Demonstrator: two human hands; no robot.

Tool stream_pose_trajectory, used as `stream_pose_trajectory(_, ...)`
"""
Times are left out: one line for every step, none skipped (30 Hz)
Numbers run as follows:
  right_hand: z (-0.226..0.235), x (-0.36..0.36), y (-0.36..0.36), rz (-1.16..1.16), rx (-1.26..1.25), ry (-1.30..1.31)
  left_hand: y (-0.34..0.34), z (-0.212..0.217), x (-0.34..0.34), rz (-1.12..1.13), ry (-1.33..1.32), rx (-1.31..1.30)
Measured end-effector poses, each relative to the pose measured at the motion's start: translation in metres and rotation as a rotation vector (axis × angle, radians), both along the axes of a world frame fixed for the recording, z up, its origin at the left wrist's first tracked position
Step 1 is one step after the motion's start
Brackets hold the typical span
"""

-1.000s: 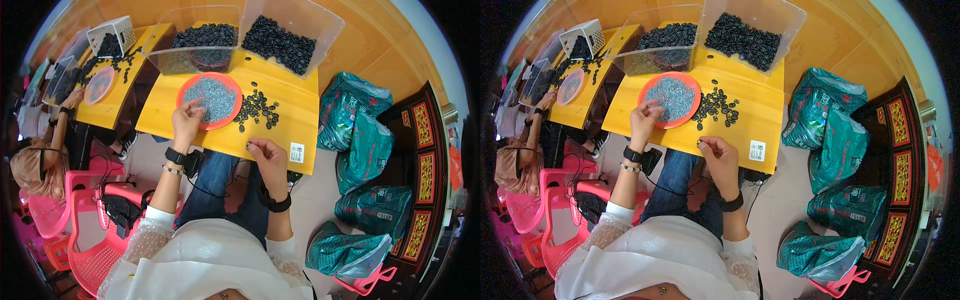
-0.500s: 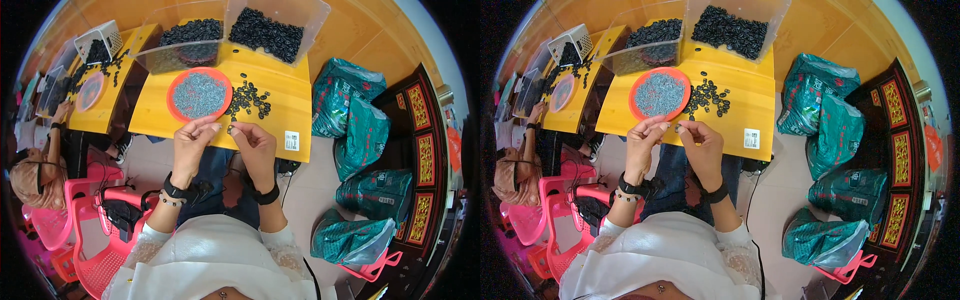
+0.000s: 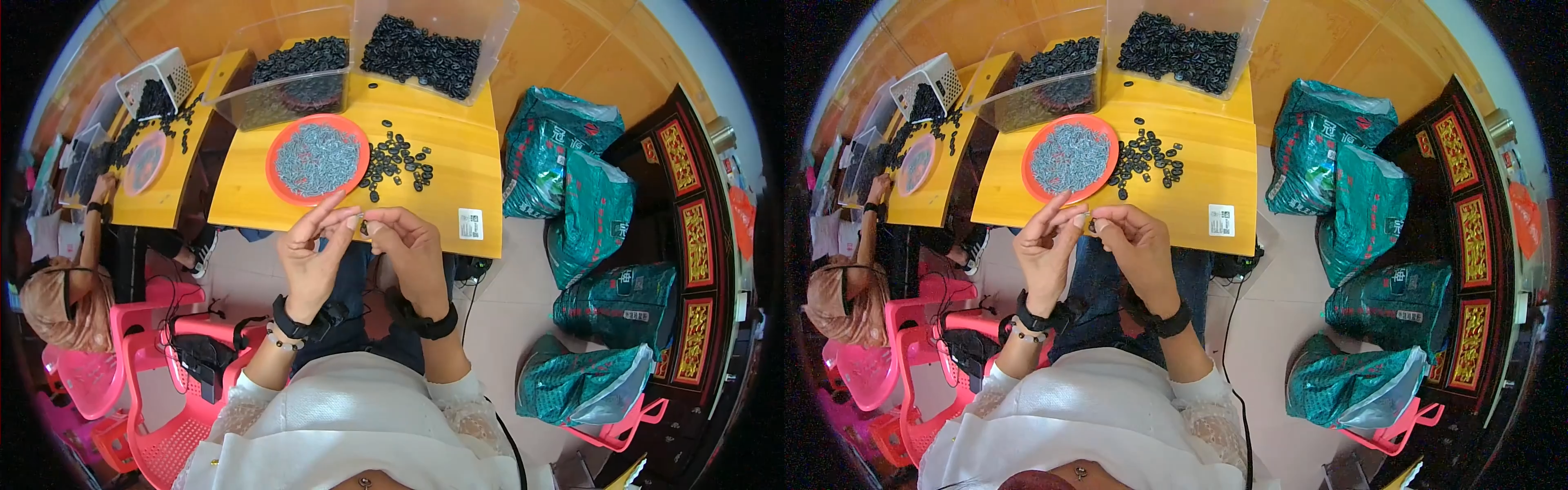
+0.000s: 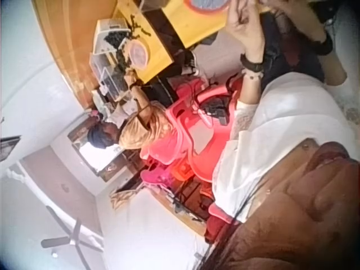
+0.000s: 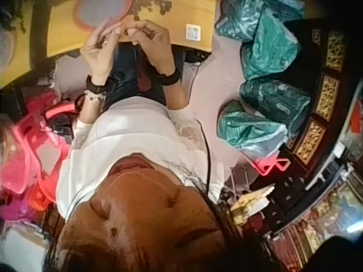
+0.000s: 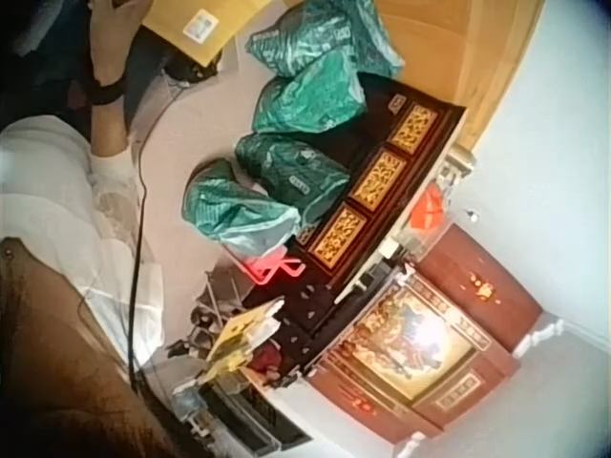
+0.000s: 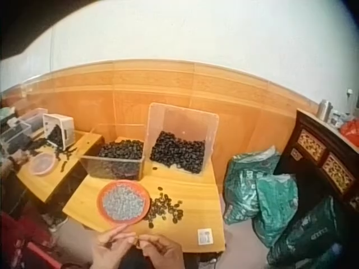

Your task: Sorting and inspecting small black plastic components at a manual workstation.

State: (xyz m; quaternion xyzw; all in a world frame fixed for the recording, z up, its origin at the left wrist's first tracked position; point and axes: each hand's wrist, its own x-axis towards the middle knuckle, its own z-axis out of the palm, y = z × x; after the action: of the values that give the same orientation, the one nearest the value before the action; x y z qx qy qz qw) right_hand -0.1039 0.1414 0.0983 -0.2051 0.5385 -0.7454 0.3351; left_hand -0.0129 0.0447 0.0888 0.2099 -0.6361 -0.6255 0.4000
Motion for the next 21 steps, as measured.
stream_pose_trajectory(0.001, 0.001, 0.0, 0.023, -0.026, -0.031, 0.0, -0.001, 0.001, -0.002, 0.0, -0.002)
stream_pose_trajectory(0.001, 0.001, 0.001, 0.021, -0.027, -0.032, 0.0, -0.003, 0.001, -0.012, -0.014, -0.035)
stream_pose_trajectory(0.001, 0.001, 0.001, 0.017, -0.037, -0.029, 0.001, -0.004, 0.002, -0.022, -0.028, -0.069)
stream_pose_trajectory(0.001, 0.001, 0.001, 0.012, -0.046, -0.027, 0.001, -0.005, 0.002, -0.024, -0.028, -0.07)
stream_pose_trajectory(0.001, 0.001, 0.001, 0.011, -0.047, -0.027, 0.002, -0.006, 0.002, -0.024, -0.034, -0.067)
stream_pose_trajectory(0.0, 0.0, 0.001, 0.007, -0.045, -0.025, 0.002, -0.006, 0.001, -0.024, -0.04, -0.064)
stream_pose_trajectory(-0.001, 0.0, 0.001, 0.002, -0.043, -0.022, 0.003, -0.006, 0.0, -0.025, -0.039, -0.065)
stream_pose_trajectory(-0.002, 0.0, 0.001, 0.003, -0.045, -0.022, 0.005, -0.006, -0.001, -0.005, -0.019, -0.081)
stream_pose_trajectory(-0.002, 0.0, 0.0, -0.001, -0.052, -0.023, 0.005, -0.006, -0.001, 0.016, 0.002, -0.098)
stream_pose_trajectory(-0.003, 0.0, -0.001, -0.004, -0.058, -0.024, 0.004, -0.007, -0.001, 0.017, 0.002, -0.099)
stream_pose_trajectory(-0.006, -0.001, -0.001, -0.006, -0.058, -0.023, 0.004, -0.009, 0.0, 0.02, -0.035, -0.18)
stream_pose_trajectory(-0.009, -0.003, -0.002, 0.002, -0.028, -0.001, 0.003, -0.01, -0.001, 0.024, -0.071, -0.261)
stream_pose_trajectory(-0.011, -0.005, -0.002, 0.01, 0.003, 0.021, 0.003, -0.01, -0.001, 0.022, -0.069, -0.26)
stream_pose_trajectory(-0.011, -0.007, -0.004, 0.01, 0.004, 0.024, 0.003, -0.011, -0.002, 0.015, -0.064, -0.229)
stream_pose_trajectory(-0.01, -0.008, -0.006, 0.026, 0.018, 0.028, 0.002, -0.011, -0.004, 0.008, -0.058, -0.198)
stream_pose_trajectory(-0.01, -0.01, -0.008, 0.042, 0.033, 0.033, 0.001, -0.012, -0.005, 0.009, -0.053, -0.196)
stream_pose_trajectory(-0.01, -0.011, -0.013, 0.044, 0.034, 0.038, 0.0, -0.012, -0.006, 0.007, -0.032, -0.136)
stream_pose_trajectory(-0.01, -0.012, -0.018, 0.057, 0.028, 0.042, -0.002, -0.014, -0.007, 0.006, -0.01, -0.075)
stream_pose_trajectory(-0.011, -0.013, -0.023, 0.071, 0.023, 0.046, -0.004, -0.016, -0.008, 0.01, -0.003, -0.073)
stream_pose_trajectory(-0.013, -0.016, -0.028, 0.076, 0.026, 0.053, -0.008, -0.02, -0.01, 0.003, 0.047, 0.034)
stream_pose_trajectory(-0.016, -0.019, -0.034, 0.073, 0.074, 0.139, -0.012, -0.023, -0.012, -0.005, 0.097, 0.141)
